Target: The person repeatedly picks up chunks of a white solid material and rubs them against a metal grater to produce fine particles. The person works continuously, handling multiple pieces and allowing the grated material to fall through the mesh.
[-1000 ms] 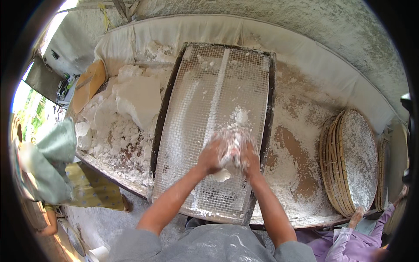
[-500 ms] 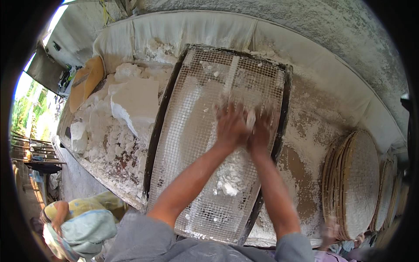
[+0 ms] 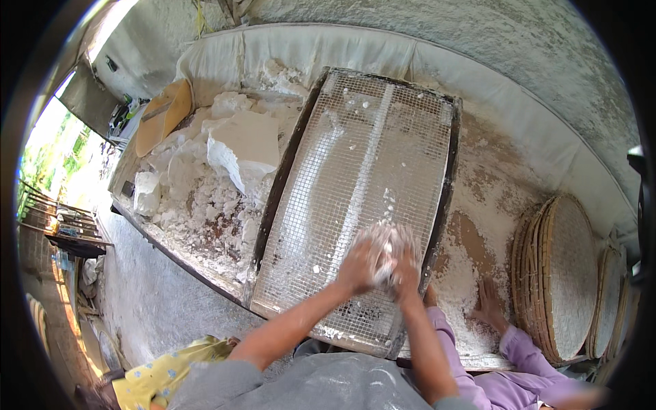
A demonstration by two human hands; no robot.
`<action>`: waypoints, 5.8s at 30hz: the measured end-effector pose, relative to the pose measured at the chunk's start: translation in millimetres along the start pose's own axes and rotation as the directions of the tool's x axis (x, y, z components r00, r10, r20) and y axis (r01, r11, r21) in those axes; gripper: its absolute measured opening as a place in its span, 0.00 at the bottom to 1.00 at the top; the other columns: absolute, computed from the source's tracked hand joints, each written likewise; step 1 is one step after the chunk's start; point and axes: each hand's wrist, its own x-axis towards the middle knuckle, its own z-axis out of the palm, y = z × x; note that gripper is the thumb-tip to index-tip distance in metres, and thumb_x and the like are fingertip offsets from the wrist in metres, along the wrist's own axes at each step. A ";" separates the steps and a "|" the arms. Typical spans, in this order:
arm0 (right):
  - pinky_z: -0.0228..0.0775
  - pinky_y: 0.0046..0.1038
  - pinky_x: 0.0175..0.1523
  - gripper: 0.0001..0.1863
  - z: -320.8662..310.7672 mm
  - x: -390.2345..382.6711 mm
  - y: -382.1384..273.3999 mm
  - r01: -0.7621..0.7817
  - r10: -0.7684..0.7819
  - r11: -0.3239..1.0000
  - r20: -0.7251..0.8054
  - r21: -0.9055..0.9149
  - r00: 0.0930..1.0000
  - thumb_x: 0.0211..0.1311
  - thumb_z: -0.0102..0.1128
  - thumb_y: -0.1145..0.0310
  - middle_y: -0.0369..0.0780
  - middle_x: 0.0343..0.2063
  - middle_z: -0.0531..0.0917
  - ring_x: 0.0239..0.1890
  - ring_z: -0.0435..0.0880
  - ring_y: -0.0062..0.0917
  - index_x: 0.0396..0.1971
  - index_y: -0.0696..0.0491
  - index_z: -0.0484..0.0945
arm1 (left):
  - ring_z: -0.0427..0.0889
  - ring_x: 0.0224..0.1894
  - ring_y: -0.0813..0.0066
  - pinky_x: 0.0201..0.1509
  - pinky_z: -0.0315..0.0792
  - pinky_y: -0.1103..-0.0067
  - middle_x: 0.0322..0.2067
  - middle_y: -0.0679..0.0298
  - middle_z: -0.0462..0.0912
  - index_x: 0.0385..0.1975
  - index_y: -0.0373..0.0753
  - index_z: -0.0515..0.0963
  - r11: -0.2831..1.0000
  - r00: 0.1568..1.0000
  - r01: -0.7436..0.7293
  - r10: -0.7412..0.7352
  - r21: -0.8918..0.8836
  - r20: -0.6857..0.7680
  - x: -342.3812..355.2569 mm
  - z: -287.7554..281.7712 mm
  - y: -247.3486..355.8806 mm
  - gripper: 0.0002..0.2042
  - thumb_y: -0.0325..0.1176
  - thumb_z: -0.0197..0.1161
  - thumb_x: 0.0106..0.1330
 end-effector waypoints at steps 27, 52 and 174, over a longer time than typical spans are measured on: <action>0.26 0.52 0.80 0.40 -2.7 26.8 -19.7 0.076 -0.151 0.926 -0.177 -0.369 0.973 0.71 0.47 0.50 0.51 0.78 0.47 0.80 0.39 0.47 0.76 0.54 0.52 | 0.55 0.76 0.47 0.79 0.44 0.54 0.72 0.47 0.63 0.72 0.36 0.62 0.993 0.998 -0.063 0.062 0.096 0.008 -7.9 -14.0 -4.9 0.37 0.51 0.61 0.68; 0.35 0.57 0.77 0.41 -47.0 275.8 -44.7 -0.245 0.064 0.938 -0.572 -0.246 0.817 0.73 0.45 0.39 0.54 0.75 0.53 0.79 0.47 0.49 0.78 0.43 0.49 | 0.38 0.81 0.55 0.82 0.33 0.57 0.78 0.54 0.45 0.77 0.38 0.49 0.852 0.994 -0.060 0.005 0.521 0.107 292.3 -69.8 -158.1 0.34 0.52 0.39 0.78; 0.59 0.44 0.72 0.37 1.1 150.9 -212.1 0.084 0.186 0.942 -0.716 0.324 0.673 0.64 0.65 0.47 0.50 0.63 0.73 0.66 0.70 0.43 0.66 0.53 0.70 | 0.67 0.70 0.56 0.72 0.66 0.60 0.71 0.54 0.65 0.75 0.39 0.56 -0.204 0.881 0.385 -0.208 -0.900 0.424 69.1 -214.7 -211.0 0.46 0.72 0.45 0.69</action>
